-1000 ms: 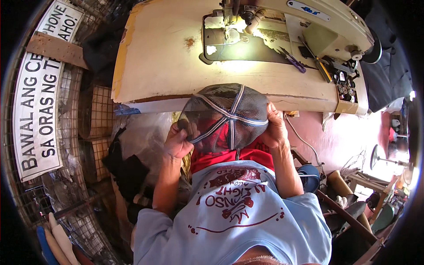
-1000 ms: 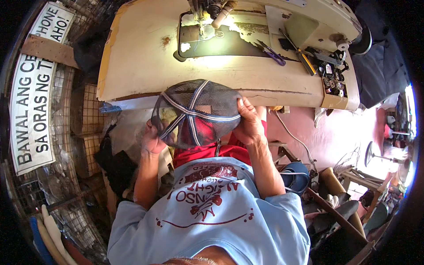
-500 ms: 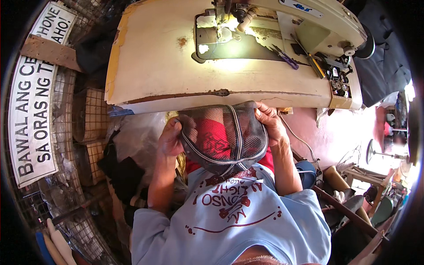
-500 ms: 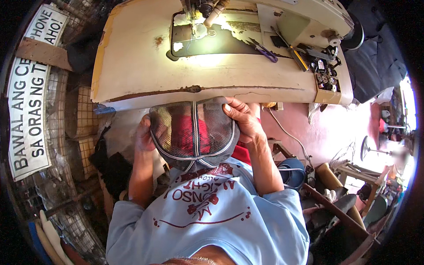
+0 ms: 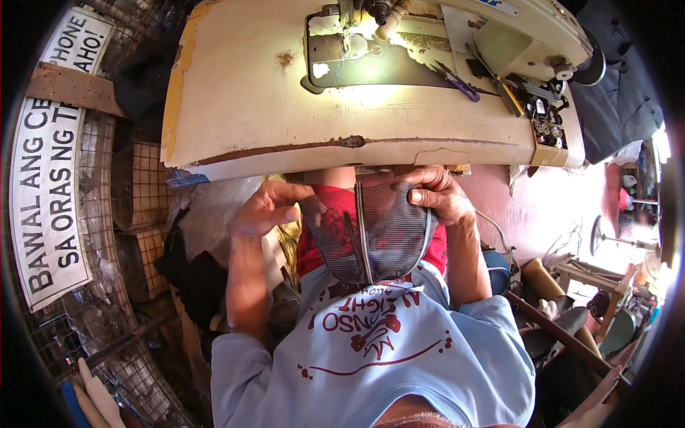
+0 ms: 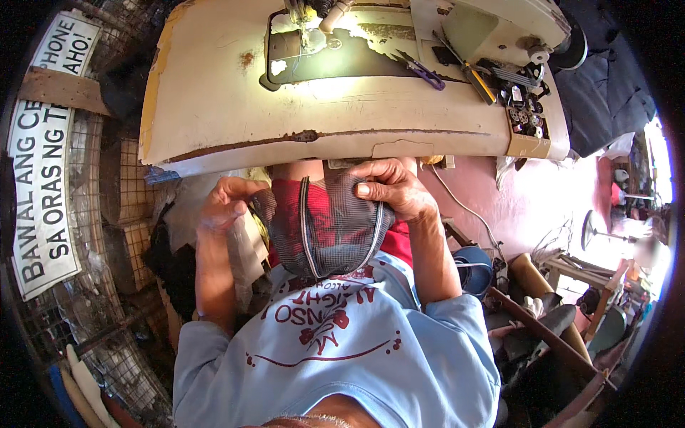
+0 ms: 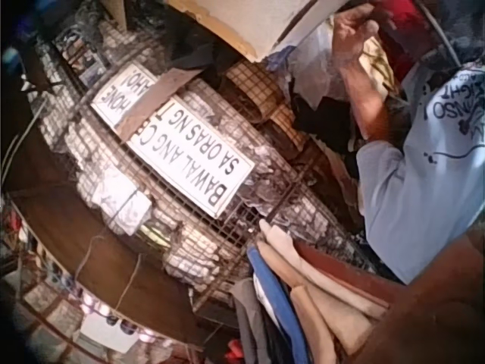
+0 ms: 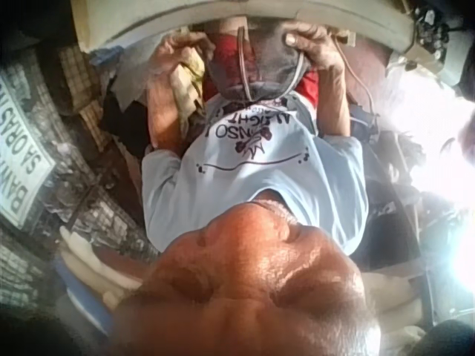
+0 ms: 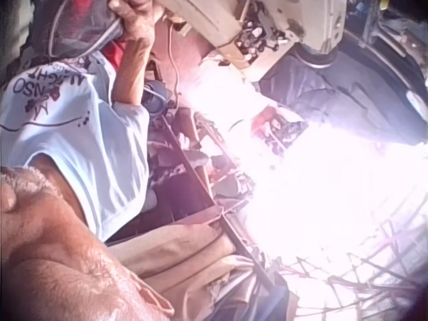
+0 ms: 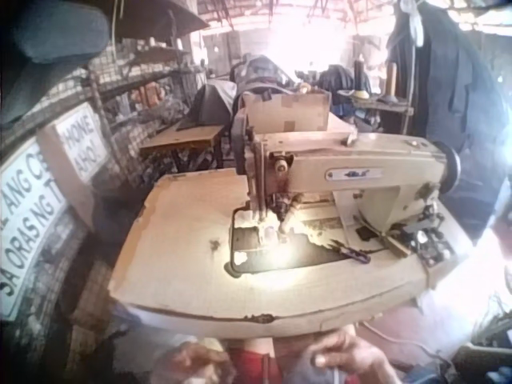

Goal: Sewing the mesh panels and reinforcing strips of a cap using an industrial sewing machine.

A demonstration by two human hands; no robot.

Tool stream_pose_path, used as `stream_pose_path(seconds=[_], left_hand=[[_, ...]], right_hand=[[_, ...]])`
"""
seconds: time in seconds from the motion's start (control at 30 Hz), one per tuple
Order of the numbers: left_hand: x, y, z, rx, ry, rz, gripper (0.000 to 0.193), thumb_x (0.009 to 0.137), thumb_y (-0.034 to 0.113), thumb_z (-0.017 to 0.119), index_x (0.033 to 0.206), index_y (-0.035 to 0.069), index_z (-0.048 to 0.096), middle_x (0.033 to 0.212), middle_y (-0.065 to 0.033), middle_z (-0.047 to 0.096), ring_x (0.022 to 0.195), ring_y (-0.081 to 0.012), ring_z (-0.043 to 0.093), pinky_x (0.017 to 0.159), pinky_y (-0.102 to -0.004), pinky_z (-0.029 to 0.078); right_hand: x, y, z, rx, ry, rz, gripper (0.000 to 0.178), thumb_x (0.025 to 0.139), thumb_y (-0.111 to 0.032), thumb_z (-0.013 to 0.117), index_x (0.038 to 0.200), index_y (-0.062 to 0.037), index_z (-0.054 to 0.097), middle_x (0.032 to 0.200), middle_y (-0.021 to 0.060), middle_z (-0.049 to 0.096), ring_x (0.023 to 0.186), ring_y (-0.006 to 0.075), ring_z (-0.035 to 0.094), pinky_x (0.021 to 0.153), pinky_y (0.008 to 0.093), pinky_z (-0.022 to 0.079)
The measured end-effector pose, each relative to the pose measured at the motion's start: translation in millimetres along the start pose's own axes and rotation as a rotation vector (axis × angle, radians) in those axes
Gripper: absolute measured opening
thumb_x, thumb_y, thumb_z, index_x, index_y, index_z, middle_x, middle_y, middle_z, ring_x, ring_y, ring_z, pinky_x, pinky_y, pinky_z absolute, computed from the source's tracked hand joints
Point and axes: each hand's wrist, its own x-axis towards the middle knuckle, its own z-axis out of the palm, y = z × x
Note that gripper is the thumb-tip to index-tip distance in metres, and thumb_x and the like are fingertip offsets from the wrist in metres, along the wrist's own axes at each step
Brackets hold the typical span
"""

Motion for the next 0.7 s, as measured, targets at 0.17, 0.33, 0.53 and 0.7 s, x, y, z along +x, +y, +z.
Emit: stream_pose_path(seconds=[0.17, 0.33, 0.53, 0.7], left_hand=[[22, 26, 15, 0.379, -0.147, -0.239, 0.038, 0.087, 0.015, 0.081, 0.119, -0.004, 0.071, 0.096, -0.0056, 0.074, 0.082, -0.0102, 0.066, 0.077, -0.0282, 0.054], [17, 29, 30, 0.481, 0.064, -0.057, 0.024, 0.092, 0.011, 0.076, 0.112, -0.002, 0.073, 0.091, -0.0021, 0.075, 0.073, -0.0065, 0.064, 0.066, -0.0246, 0.054], [12, 23, 25, 0.452, 0.125, -0.075, 0.017, 0.091, 0.012, 0.077, 0.103, -0.001, 0.075, 0.094, -0.0022, 0.075, 0.087, -0.006, 0.062, 0.079, -0.0258, 0.051], [16, 31, 22, 0.533, -0.061, -0.098, 0.022, 0.091, 0.012, 0.077, 0.108, -0.001, 0.074, 0.093, -0.001, 0.074, 0.086, -0.006, 0.061, 0.079, -0.0257, 0.051]], right_hand=[[6, -13, 5, -0.372, -0.074, 0.098, 0.034, 0.093, -0.011, 0.073, 0.125, 0.0009, 0.069, 0.11, 0.0072, 0.075, 0.094, 0.0096, 0.067, 0.08, 0.0247, 0.056], [4, -19, 9, -0.236, 0.063, 0.024, 0.035, 0.096, -0.01, 0.069, 0.129, 0.0016, 0.065, 0.121, 0.0115, 0.071, 0.105, 0.0136, 0.067, 0.093, 0.0284, 0.052], [7, -17, -7, -0.245, -0.024, 0.04, 0.041, 0.093, -0.01, 0.073, 0.13, 0.0028, 0.064, 0.119, 0.0104, 0.071, 0.102, 0.0145, 0.068, 0.092, 0.0295, 0.053], [6, -30, -9, -0.46, -0.14, 0.084, 0.046, 0.087, -0.008, 0.079, 0.129, 0.0033, 0.064, 0.119, 0.0103, 0.071, 0.104, 0.0151, 0.068, 0.097, 0.031, 0.052]])
